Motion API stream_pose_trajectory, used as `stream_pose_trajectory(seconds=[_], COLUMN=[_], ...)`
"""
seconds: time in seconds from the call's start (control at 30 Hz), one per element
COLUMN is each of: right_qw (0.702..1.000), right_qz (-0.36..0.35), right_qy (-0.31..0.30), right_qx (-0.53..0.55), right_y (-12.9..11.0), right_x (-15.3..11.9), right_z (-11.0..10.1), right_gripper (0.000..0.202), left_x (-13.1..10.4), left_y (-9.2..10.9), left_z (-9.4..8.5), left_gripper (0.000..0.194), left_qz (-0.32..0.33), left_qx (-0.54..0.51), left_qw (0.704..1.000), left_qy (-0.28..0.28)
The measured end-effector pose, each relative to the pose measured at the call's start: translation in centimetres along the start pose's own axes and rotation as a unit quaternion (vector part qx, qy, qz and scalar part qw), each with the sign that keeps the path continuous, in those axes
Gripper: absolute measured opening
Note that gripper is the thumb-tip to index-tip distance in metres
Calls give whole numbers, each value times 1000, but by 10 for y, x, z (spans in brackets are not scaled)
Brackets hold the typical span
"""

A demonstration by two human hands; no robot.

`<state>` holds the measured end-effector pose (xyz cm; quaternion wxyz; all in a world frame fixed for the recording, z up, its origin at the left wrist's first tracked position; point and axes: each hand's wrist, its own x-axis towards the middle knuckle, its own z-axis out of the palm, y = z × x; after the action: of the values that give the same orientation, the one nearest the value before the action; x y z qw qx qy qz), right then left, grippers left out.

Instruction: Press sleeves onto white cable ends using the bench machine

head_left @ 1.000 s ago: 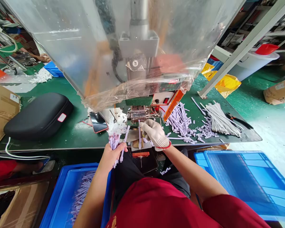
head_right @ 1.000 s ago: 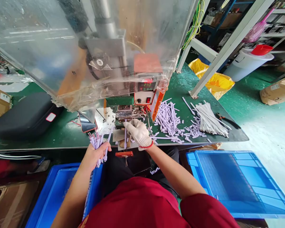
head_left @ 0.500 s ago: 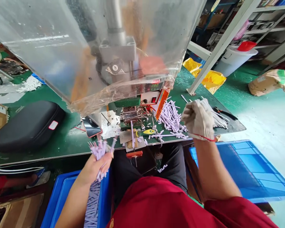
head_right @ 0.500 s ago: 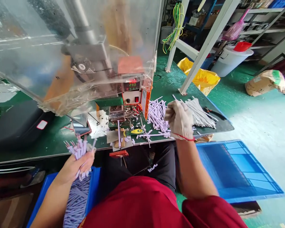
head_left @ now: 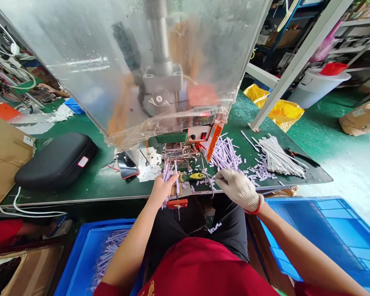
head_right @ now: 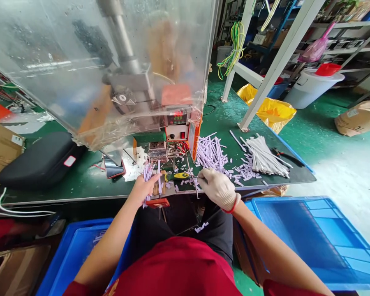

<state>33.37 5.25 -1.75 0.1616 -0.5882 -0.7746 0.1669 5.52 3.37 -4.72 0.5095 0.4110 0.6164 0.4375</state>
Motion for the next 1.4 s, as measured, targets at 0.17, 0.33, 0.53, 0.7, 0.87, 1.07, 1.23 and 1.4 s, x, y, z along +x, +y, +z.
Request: stream_pose_trajectory(seconds=[0.17, 0.33, 0.53, 0.7, 0.87, 1.07, 1.23, 1.4], right_qw=[914, 844, 787, 780, 766, 751, 764, 845], right_qz=[85, 104, 151, 167, 169, 185, 174, 87], right_qy=[-134, -155, -141, -145, -149, -150, -150, -84], right_qx=[374, 503, 581, 585, 601, 615, 603, 521], right_y=[-46, -94, -109, -107, -109, -112, -112, -114], right_x=[0, 26, 58, 66, 69, 72, 70, 56], right_z=[0, 41, 72, 82, 85, 83, 78, 54], right_gripper=[25, 35, 27, 26, 25, 24, 30, 41], left_x=[-6, -27, -42, -47, -47, -47, -47, -47], left_y=[-1, -2, -16, -26, -24, -25, -28, -18], left_z=[-12, -35, -54, -55, -53, -53, -56, -58], left_gripper=[30, 36, 45, 47, 49, 46, 39, 38], left_qz=[-4, -15, -36, -56, -66, -69, -26, 12], left_qx=[-33, -108, -131, -142, -148, -145, -85, 11], left_qw=[999, 992, 985, 983, 982, 982, 993, 1000], left_qy=[-11, 69, 103, 106, 102, 101, 79, 22])
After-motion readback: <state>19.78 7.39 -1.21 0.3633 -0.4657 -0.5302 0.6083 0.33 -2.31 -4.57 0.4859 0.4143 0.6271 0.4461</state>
